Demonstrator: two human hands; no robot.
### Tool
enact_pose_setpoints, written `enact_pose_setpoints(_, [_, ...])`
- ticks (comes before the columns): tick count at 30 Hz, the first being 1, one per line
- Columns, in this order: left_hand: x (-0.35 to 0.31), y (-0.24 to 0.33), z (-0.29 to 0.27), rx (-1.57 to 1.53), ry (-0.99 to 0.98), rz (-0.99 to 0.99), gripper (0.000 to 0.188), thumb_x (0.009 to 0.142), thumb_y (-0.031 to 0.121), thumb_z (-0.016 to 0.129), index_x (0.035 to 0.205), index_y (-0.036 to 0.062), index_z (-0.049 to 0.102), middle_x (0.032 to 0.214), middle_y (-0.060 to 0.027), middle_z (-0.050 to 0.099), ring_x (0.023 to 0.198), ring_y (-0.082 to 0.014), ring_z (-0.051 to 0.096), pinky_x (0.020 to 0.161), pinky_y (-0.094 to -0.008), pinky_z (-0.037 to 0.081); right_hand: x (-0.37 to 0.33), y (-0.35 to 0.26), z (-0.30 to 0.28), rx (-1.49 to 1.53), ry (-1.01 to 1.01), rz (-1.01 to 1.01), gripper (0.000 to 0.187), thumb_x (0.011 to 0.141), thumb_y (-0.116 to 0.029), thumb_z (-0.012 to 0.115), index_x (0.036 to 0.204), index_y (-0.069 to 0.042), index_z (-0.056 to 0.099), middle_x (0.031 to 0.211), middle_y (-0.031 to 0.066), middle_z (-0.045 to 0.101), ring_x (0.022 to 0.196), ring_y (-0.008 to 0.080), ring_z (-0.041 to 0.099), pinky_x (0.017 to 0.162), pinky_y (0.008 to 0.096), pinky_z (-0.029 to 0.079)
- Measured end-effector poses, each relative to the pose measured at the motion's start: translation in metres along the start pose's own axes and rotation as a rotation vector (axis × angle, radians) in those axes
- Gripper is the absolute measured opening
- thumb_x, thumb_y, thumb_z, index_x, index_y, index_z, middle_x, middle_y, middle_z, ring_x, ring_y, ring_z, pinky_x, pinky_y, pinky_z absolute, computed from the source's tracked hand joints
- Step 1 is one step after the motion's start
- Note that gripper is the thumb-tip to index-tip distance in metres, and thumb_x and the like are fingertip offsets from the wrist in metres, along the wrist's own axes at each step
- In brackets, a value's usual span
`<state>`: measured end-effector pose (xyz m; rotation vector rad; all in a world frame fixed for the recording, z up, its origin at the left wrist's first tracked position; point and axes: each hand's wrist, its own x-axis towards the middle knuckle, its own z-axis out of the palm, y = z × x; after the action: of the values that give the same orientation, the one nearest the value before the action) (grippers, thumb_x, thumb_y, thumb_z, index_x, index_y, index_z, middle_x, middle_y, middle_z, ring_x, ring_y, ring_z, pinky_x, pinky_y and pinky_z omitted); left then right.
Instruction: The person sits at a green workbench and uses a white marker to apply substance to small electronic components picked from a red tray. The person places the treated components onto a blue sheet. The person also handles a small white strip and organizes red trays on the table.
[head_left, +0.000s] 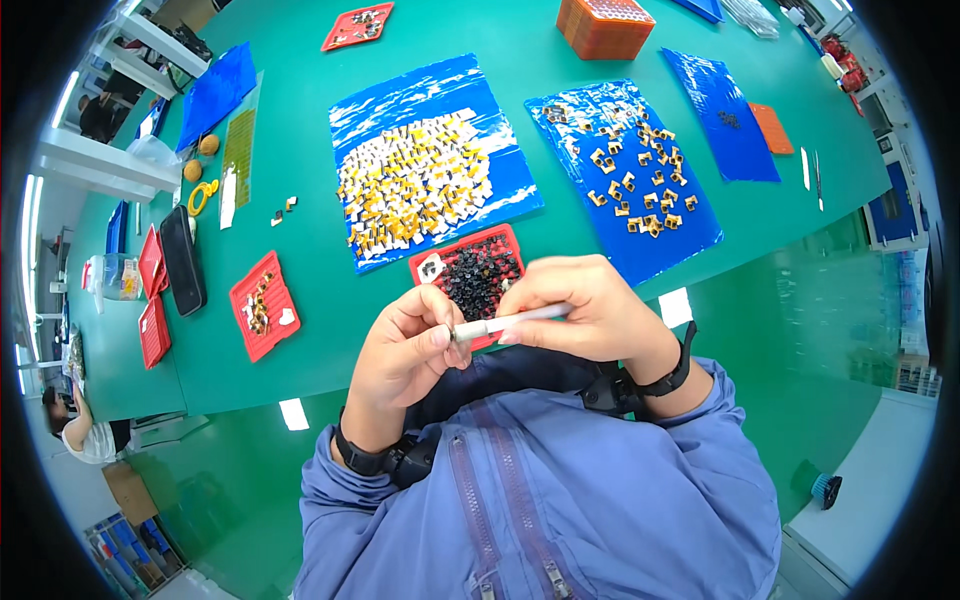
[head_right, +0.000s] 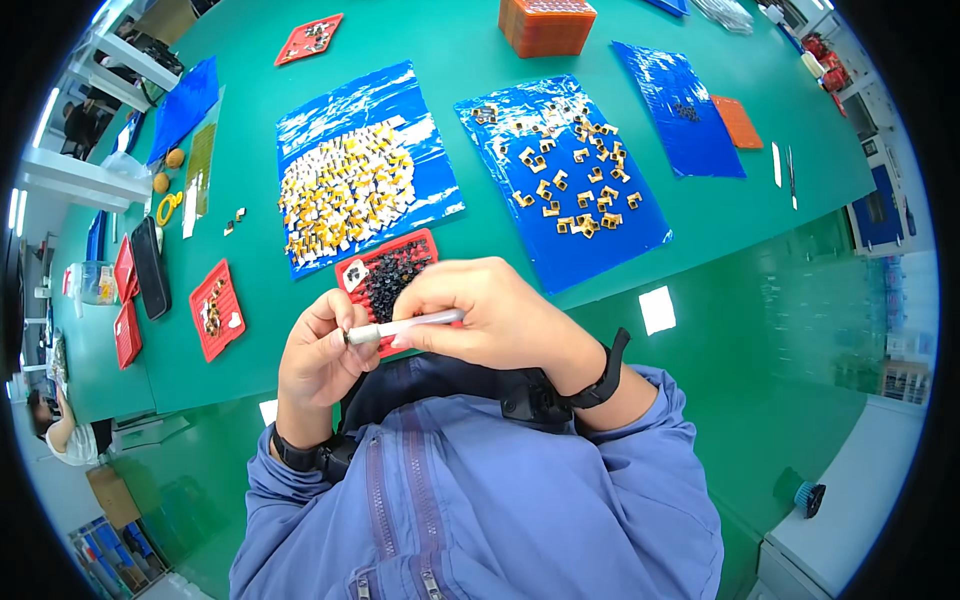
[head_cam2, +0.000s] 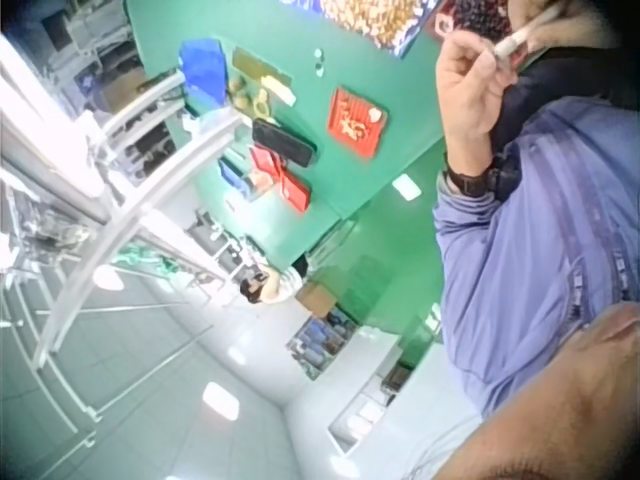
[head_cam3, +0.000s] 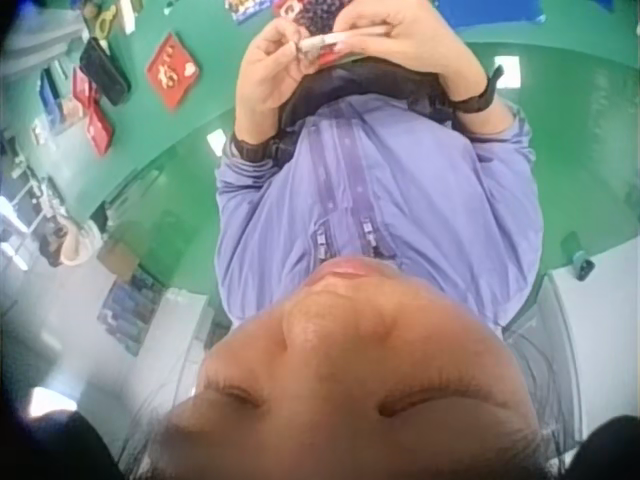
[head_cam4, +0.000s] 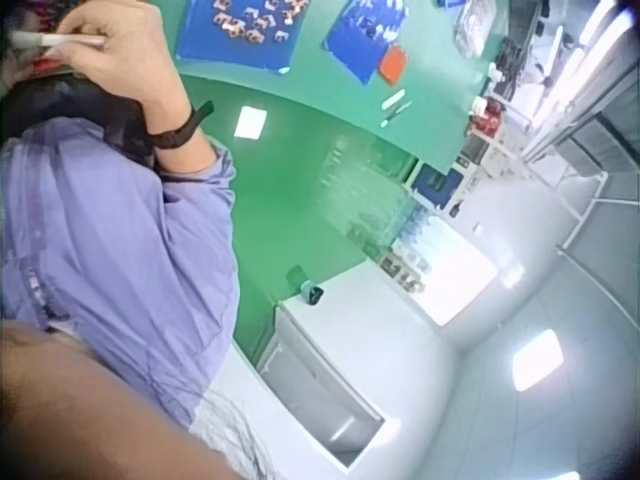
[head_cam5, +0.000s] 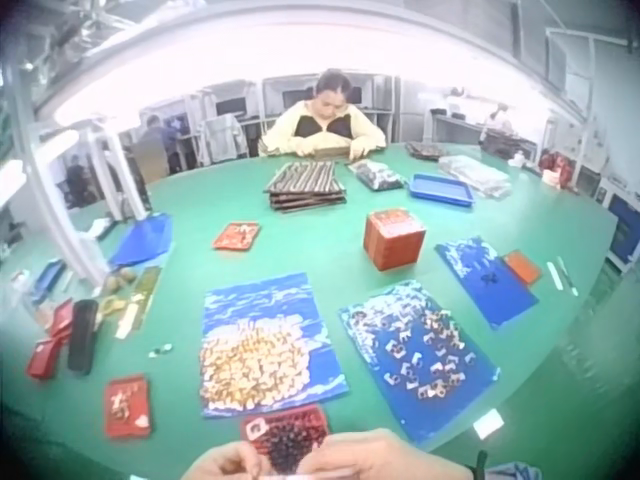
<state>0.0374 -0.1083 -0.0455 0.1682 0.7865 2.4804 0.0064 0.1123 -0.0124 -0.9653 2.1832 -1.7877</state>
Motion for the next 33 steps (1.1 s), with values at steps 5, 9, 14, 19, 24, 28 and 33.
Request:
enact_pose_setpoints(5, [0.005,0.000,0.000,0.009,0.020,0.008,0.010,0.090,0.007,0.058,0.089,0.0019,0.049,0.077,-0.0095,0.057,0.072,-0.0172,0.059,0.064,-0.0288,0.050,0.000,0.000,-0.002,0.103,-0.045,0.186,0.008,0.081,-0.009,0.069,0.085,-0.003,0.066,0.069,0.0041,0.060,0.060,0.0108,0.053,0.052,0.0258,0.040])
enact_pose_setpoints(9, [0.006,0.000,-0.003,0.027,0.087,-0.005,0.010,0.090,0.007,0.057,0.089,0.0017,0.049,0.076,-0.0094,0.056,0.070,-0.0173,0.058,0.063,-0.0281,0.050,0.001,-0.002,-0.005,0.060,-0.045,0.208,0.016,0.088,-0.016,0.060,0.080,-0.003,0.062,0.063,0.0066,0.058,0.055,0.0140,0.053,0.052,0.0279,0.041])
enact_pose_setpoints(14, [0.008,0.006,-0.003,0.084,0.077,-0.019,0.008,0.091,0.006,0.054,0.089,0.0020,0.047,0.075,-0.0094,0.055,0.069,-0.0176,0.057,0.060,-0.0277,0.050,0.002,0.011,-0.007,0.114,-0.114,0.222,0.014,0.086,-0.015,0.065,0.089,-0.002,0.061,0.066,0.0068,0.059,0.057,0.0134,0.055,0.053,0.0287,0.042])
enact_pose_setpoints(19, [0.012,0.005,-0.002,0.094,0.086,-0.010,0.010,0.091,0.008,0.055,0.089,0.0033,0.046,0.075,-0.0082,0.054,0.068,-0.0167,0.056,0.058,-0.0275,0.050,0.002,0.010,-0.006,0.175,-0.029,0.228,0.011,0.088,-0.012,0.062,0.092,-0.001,0.063,0.067,0.0021,0.056,0.054,0.0080,0.048,0.050,0.0246,0.038])
enact_pose_setpoints(24, [0.012,0.005,-0.004,0.102,0.092,-0.013,0.011,0.092,0.008,0.055,0.089,0.0031,0.045,0.074,-0.0080,0.053,0.067,-0.0168,0.056,0.057,-0.0275,0.050,0.001,0.022,-0.002,0.213,-0.011,0.176,0.013,0.089,-0.013,0.062,0.091,-0.001,0.064,0.063,0.0012,0.055,0.056,0.0059,0.046,0.050,0.0239,0.037])
enact_pose_setpoints(28, [0.012,0.006,-0.003,0.115,0.089,-0.023,0.011,0.091,0.008,0.055,0.089,0.0029,0.045,0.074,-0.0080,0.053,0.067,-0.0169,0.056,0.057,-0.0277,0.049,0.002,0.017,-0.008,0.163,-0.090,0.230,0.012,0.088,-0.014,0.063,0.091,-0.003,0.064,0.064,0.0002,0.056,0.055,0.0056,0.045,0.049,0.0237,0.036])
enact_pose_setpoints(33, [0.012,0.007,-0.003,0.113,0.098,-0.026,0.010,0.092,0.007,0.054,0.089,0.0028,0.045,0.074,-0.0082,0.053,0.067,-0.0165,0.056,0.058,-0.0273,0.050,0.008,0.005,-0.013,0.316,-0.157,0.492,0.010,0.086,-0.013,0.065,0.088,-0.004,0.064,0.063,0.0003,0.054,0.056,0.0083,0.046,0.051,0.0247,0.037])
